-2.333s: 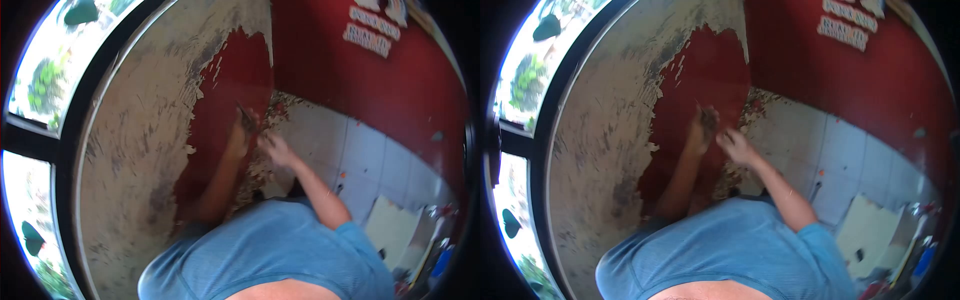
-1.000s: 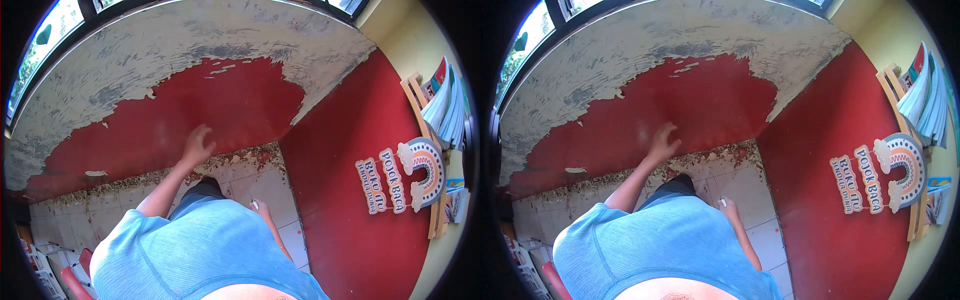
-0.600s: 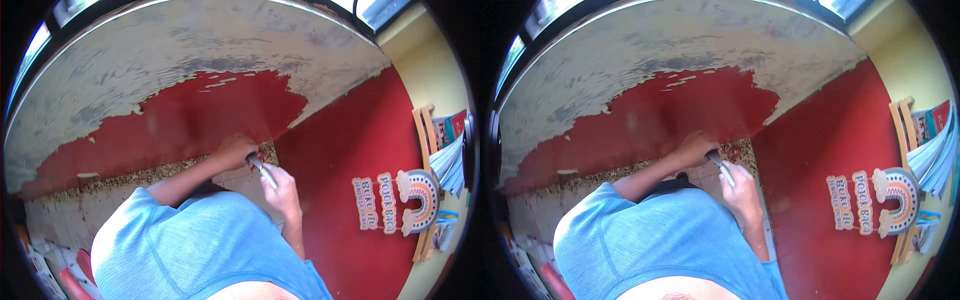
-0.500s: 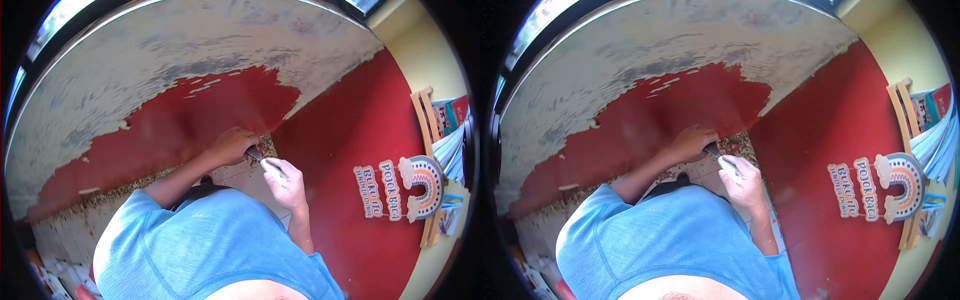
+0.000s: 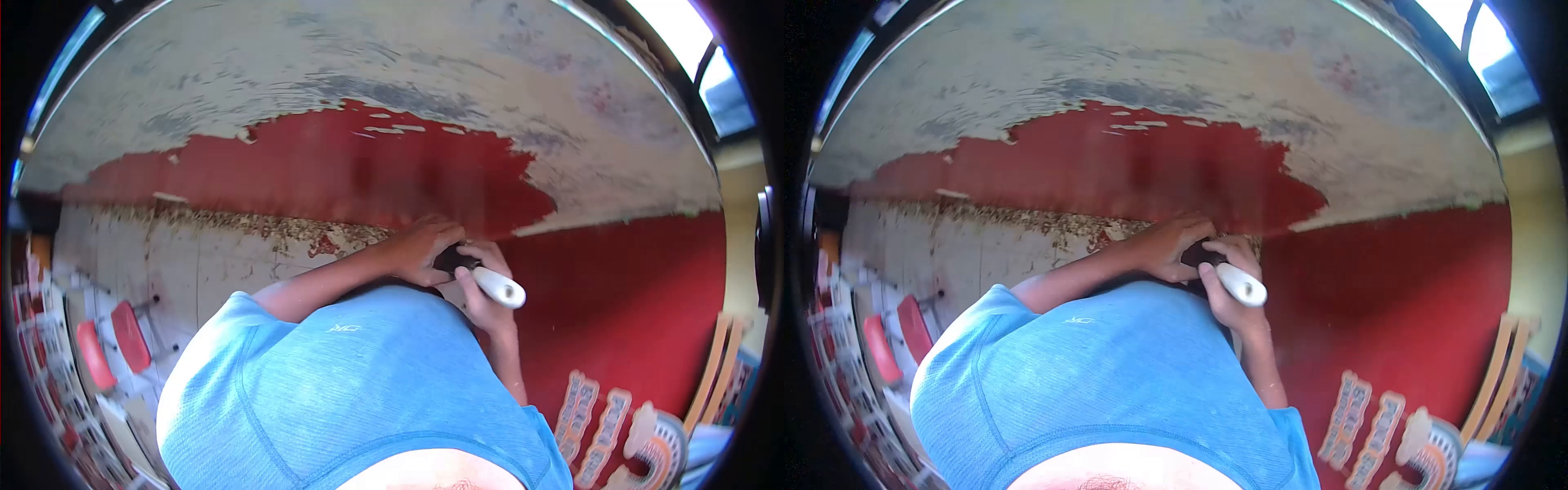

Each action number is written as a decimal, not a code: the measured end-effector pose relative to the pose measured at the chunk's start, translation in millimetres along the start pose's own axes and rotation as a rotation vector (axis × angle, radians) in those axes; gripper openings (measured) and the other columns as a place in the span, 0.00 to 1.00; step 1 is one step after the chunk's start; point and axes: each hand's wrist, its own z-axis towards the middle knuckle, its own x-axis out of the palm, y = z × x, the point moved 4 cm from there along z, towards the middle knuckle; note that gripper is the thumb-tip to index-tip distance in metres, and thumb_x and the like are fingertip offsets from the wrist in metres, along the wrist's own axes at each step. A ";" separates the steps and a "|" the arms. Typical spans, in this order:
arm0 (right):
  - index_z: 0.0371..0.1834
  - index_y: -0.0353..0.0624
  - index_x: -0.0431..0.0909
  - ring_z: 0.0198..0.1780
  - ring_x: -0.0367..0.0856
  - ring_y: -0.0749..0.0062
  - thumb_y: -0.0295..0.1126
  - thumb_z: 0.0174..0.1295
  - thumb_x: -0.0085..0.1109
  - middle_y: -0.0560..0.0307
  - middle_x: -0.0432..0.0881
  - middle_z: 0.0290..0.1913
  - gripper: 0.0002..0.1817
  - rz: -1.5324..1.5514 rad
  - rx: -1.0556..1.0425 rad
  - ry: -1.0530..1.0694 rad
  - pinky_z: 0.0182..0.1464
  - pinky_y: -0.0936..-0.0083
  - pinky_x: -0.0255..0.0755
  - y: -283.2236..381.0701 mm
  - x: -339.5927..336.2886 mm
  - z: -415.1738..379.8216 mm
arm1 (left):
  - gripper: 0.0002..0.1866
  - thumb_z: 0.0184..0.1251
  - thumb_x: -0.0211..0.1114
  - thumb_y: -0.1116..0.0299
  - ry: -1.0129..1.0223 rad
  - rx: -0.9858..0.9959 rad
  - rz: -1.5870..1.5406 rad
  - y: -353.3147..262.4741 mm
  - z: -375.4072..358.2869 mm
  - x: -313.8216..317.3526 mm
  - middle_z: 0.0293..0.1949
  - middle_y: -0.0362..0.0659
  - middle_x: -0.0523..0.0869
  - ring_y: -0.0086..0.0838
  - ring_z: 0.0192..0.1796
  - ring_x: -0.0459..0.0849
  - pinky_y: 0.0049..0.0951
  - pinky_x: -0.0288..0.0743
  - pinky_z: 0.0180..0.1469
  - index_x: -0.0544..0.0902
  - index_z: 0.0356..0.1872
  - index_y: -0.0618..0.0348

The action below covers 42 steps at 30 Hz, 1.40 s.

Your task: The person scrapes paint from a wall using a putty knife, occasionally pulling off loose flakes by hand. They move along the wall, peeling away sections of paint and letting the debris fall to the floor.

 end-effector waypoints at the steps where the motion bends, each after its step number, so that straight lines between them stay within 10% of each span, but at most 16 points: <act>1: 0.42 0.37 0.78 0.44 0.76 0.55 0.30 0.51 0.60 0.44 0.76 0.41 0.14 0.016 -0.037 0.039 0.47 0.66 0.70 4.5 -10.0 10.9 | 0.25 0.41 0.72 0.59 -0.046 -0.037 -0.011 0.6 2.7 -3.5 0.38 0.51 0.76 0.48 0.45 0.76 0.46 0.70 0.48 0.73 0.40 0.60; 9: 0.45 0.36 0.73 0.52 0.71 0.67 0.29 0.60 0.52 0.50 0.74 0.49 0.11 0.383 -0.168 0.145 0.56 0.70 0.63 -0.4 -54.7 53.3 | 0.32 0.42 0.76 0.49 -0.446 -0.070 0.367 -27.7 6.2 -46.5 0.45 0.49 0.79 0.44 0.47 0.79 0.42 0.74 0.48 0.75 0.43 0.60; 14: 0.47 0.35 0.70 0.54 0.70 0.64 0.30 0.63 0.48 0.43 0.73 0.50 0.13 0.670 -0.182 0.143 0.60 0.67 0.60 -11.9 -59.8 63.4 | 0.19 0.51 0.75 0.64 -1.387 -0.222 0.469 -8.5 -50.5 -129.8 0.32 0.45 0.82 0.28 0.33 0.82 0.28 0.77 0.37 0.78 0.40 0.62; 28: 0.42 0.40 0.68 0.46 0.73 0.57 0.36 0.60 0.47 0.44 0.74 0.43 0.12 1.120 -0.008 0.193 0.51 0.61 0.67 -12.2 -30.7 63.5 | 0.11 0.55 0.70 0.68 -1.257 -0.326 0.592 16.0 -63.7 -163.5 0.30 0.45 0.82 0.29 0.29 0.82 0.24 0.76 0.32 0.78 0.32 0.64; 34: 0.39 0.39 0.67 0.37 0.76 0.59 0.36 0.57 0.48 0.44 0.75 0.35 0.13 1.005 -0.013 0.029 0.41 0.65 0.71 -13.4 -31.9 58.3 | 0.15 0.56 0.71 0.64 -1.686 -0.380 0.393 30.7 -121.4 -171.7 0.28 0.44 0.84 0.23 0.28 0.82 0.26 0.75 0.30 0.78 0.35 0.64; 42: 0.38 0.37 0.68 0.36 0.75 0.61 0.34 0.56 0.47 0.44 0.75 0.34 0.12 0.967 0.038 -0.045 0.41 0.67 0.71 -20.8 -15.0 48.8 | 0.10 0.60 0.66 0.68 -1.492 -0.357 0.403 39.4 -113.9 -198.0 0.28 0.45 0.85 0.25 0.31 0.84 0.24 0.77 0.33 0.80 0.38 0.64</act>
